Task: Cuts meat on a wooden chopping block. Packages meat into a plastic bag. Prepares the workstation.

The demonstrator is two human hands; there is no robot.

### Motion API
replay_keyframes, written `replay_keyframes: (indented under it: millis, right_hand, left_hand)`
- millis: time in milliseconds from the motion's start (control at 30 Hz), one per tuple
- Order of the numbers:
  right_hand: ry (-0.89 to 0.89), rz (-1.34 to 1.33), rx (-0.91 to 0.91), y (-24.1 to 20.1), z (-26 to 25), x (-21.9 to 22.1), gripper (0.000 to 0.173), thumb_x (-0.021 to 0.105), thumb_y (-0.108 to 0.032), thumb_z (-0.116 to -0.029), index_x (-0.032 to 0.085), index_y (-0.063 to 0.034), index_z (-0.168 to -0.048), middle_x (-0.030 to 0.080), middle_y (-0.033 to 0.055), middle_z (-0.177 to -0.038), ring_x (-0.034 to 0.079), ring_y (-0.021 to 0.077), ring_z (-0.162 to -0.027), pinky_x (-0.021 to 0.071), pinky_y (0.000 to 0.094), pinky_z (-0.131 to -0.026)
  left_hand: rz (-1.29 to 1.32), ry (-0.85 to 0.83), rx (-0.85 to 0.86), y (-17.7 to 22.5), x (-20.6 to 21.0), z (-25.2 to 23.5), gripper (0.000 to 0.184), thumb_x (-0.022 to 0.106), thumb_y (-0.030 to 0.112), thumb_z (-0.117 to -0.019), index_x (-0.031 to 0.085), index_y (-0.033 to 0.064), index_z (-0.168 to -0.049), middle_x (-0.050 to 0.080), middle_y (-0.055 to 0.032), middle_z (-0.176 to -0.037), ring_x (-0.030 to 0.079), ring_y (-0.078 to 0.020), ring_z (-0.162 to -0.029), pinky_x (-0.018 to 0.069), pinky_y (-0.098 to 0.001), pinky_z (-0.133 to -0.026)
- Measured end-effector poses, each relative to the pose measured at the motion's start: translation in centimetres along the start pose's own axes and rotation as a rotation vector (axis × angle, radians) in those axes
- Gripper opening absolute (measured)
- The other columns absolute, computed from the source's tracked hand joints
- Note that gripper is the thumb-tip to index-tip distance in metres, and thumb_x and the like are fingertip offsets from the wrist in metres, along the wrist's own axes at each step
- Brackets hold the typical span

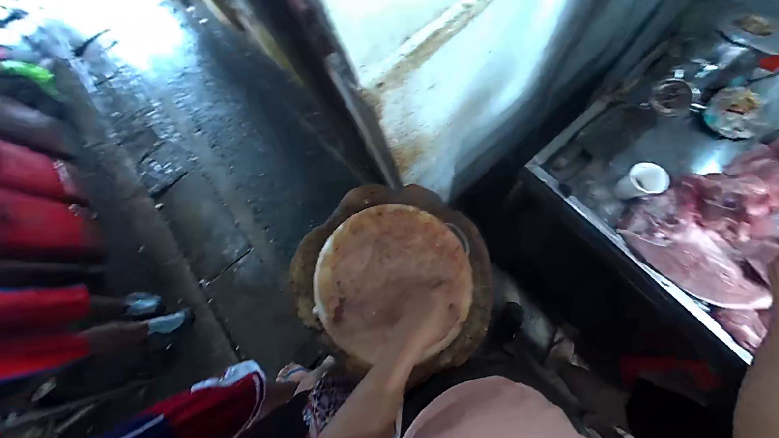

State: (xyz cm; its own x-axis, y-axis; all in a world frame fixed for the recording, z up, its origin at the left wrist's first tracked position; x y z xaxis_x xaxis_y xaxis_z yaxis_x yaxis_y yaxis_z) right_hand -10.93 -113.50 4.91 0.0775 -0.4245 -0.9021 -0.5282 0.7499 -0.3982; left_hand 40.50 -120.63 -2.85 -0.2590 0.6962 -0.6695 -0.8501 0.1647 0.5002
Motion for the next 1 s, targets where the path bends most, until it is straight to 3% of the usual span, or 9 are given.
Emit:
replay_keyframes:
  millis: [100, 267, 467, 567, 633, 667, 733, 800, 1000]
  right_hand:
    - [-0.33, -0.044, -0.169, -0.7, 12.6, 5.8, 0.047, 0.056, -0.019, -0.1021, 0.055, 0.0124, -0.137, 0.054, 0.0395, -0.137, 0.053, 0.0524, -0.13, 0.0428, 0.0641, -0.11]
    - [-0.784, -0.162, -0.327, 3.6, 30.2, 13.7, 0.033, 0.059, -0.011, -0.0997, 0.066, 0.0039, -0.129, 0.067, 0.0273, -0.122, 0.068, 0.04, -0.111, 0.0549, 0.058, -0.099]
    - [-1.272, 0.093, -0.282, 5.0, 33.7, 17.0, 0.033, 0.065, -0.027, -0.1007, 0.071, -0.0071, -0.126, 0.074, 0.0147, -0.116, 0.071, 0.0285, -0.109, 0.0548, 0.0543, -0.102]
    - [-1.244, 0.106, -0.233, 2.5, 30.3, 16.8, 0.036, 0.061, -0.027, -0.103, 0.066, -0.006, -0.132, 0.074, 0.0169, -0.112, 0.074, 0.0302, -0.094, 0.0609, 0.0556, -0.087]
    - [-1.176, 0.02, -0.202, 0.0, 27.9, 16.4, 0.037, 0.058, -0.023, -0.1049, 0.062, -0.003, -0.135, 0.072, 0.0206, -0.114, 0.074, 0.0321, -0.089, 0.0625, 0.0556, -0.082]
    - [-1.145, -0.029, -0.182, -1.3, 27.0, 16.1, 0.037, 0.057, -0.023, -0.1057, 0.061, -0.0026, -0.137, 0.071, 0.0212, -0.115, 0.074, 0.0319, -0.087, 0.0628, 0.0546, -0.08]
    - [-1.094, -0.092, -0.161, -3.8, 26.2, 15.5, 0.036, 0.055, -0.022, -0.1066, 0.06, -0.0031, -0.137, 0.071, 0.0201, -0.113, 0.074, 0.03, -0.083, 0.0638, 0.0514, -0.076]
    - [-1.096, -0.086, -0.183, -5.9, 26.4, 15.4, 0.035, 0.055, -0.021, -0.1073, 0.061, -0.0043, -0.137, 0.071, 0.0188, -0.113, 0.074, 0.0286, -0.083, 0.0637, 0.0498, -0.076]
    - [-1.285, 0.137, -0.344, -5.7, 30.6, 17.9, 0.038, 0.058, -0.028, -0.1049, 0.064, -0.0045, -0.135, 0.072, 0.0203, -0.111, 0.073, 0.0325, -0.09, 0.0607, 0.0557, -0.084]
  left_hand:
    - [-0.052, -0.059, -0.062, -0.2, 0.7, -1.3, 0.063, 0.066, 0.035, -0.0942, 0.049, 0.0141, -0.151, 0.045, -0.0163, -0.156, 0.044, -0.0396, -0.143, 0.0446, -0.0611, -0.11]
    - [-0.054, -0.095, -0.054, -0.8, 3.7, -0.8, 0.083, 0.07, 0.035, -0.092, 0.031, 0.013, -0.162, 0.001, -0.0287, -0.17, 0.002, -0.053, -0.155, 0.0235, -0.0711, -0.119]
    - [-0.05, 0.022, 0.027, -2.4, 6.5, 0.0, 0.089, 0.068, 0.03, -0.0934, 0.018, 0.0202, -0.166, -0.004, -0.0247, -0.171, -0.005, -0.0485, -0.157, 0.0141, -0.0696, -0.123]
    - [0.025, 0.059, 0.087, -3.2, 5.6, 0.6, 0.076, 0.067, 0.034, -0.0954, 0.033, 0.0185, -0.162, 0.014, -0.02, -0.171, 0.011, -0.0441, -0.157, 0.0219, -0.0671, -0.122]
    - [0.195, 0.156, 0.052, -5.0, 2.2, 2.4, 0.056, 0.063, 0.038, -0.0986, 0.051, 0.022, -0.151, 0.06, -0.0099, -0.144, 0.058, -0.031, -0.132, 0.05, -0.0594, -0.104]
    - [0.358, 0.206, -0.036, -6.6, -0.3, 3.7, 0.049, 0.061, 0.036, -0.1005, 0.057, 0.0178, -0.146, 0.069, -0.0115, -0.129, 0.067, -0.0291, -0.117, 0.0545, -0.0561, -0.098]
    - [0.536, 0.432, -0.289, -10.9, -4.1, 6.1, 0.041, 0.061, 0.032, -0.1008, 0.063, 0.0097, -0.135, 0.07, -0.0172, -0.119, 0.068, -0.0318, -0.109, 0.0538, -0.0543, -0.096]
    - [0.458, 0.613, -0.444, -15.7, -6.7, 7.7, 0.034, 0.062, 0.025, -0.0998, 0.066, 0.0171, -0.132, 0.071, -0.0131, -0.116, 0.069, -0.0313, -0.106, 0.0564, -0.0563, -0.09]
    - [0.338, 0.396, -0.5, -27.3, -4.6, 9.3, 0.026, 0.068, 0.013, -0.094, 0.075, 0.0171, -0.119, 0.073, -0.0162, -0.115, 0.069, -0.0393, -0.108, 0.0537, -0.0678, -0.091]
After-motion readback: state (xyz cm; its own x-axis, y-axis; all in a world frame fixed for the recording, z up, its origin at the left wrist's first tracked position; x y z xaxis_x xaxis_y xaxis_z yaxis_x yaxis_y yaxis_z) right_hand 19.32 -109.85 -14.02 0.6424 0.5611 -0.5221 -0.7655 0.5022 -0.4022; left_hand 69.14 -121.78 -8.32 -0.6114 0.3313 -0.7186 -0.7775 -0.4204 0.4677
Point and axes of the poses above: each hand's wrist, its own z-axis away from the middle knuckle, its own x-axis out of the palm, y = z × x, the point moved 2 cm from there along -z, towards the middle knuckle
